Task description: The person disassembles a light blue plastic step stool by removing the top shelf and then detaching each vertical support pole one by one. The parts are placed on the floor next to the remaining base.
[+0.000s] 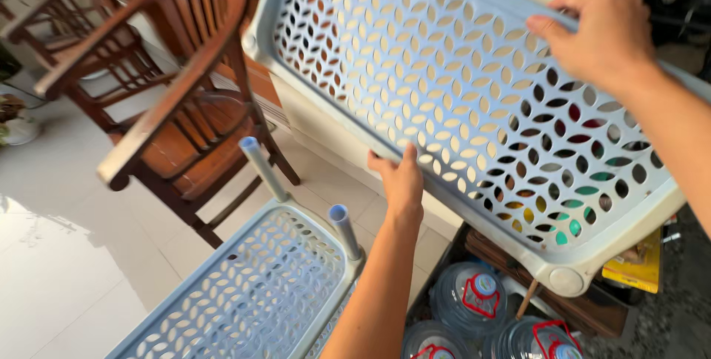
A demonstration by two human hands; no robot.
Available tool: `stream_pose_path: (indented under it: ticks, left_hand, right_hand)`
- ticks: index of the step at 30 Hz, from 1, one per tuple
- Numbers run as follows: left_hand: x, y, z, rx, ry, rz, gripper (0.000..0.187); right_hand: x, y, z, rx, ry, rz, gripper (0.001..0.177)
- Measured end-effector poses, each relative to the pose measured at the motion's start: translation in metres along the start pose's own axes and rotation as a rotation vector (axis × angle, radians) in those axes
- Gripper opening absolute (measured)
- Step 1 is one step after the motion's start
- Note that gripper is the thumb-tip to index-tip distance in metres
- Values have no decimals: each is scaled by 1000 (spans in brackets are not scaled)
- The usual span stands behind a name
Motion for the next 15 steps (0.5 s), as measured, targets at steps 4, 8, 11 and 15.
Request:
stream_pose_path:
  ticks: [4,8,11,15]
  left_hand:
    - [8,-115,-23,-126,28,-76,91]
    - [-3,-201,-47,-44,97,-28,62]
    - [-14,-270,-52,-183,134,130,63]
    - [-25,-362,-63,-399,172,228,68]
  right_hand:
    - [66,32,37,-94,-4,12,44]
    - [149,68,71,91,-136,-10,47]
    - [210,90,102,227,-219,-30,46]
    - [291,117,144,284,-328,-41,44]
Point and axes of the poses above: each hand's wrist, its own z-axis away from the middle knuckle, its own x-axis out of the palm, y = z × x, the point moved 9 cm from there along -z, towards the middle knuckle, and after that the axes turned 11 degrees about -z, right-handed, at the moved point
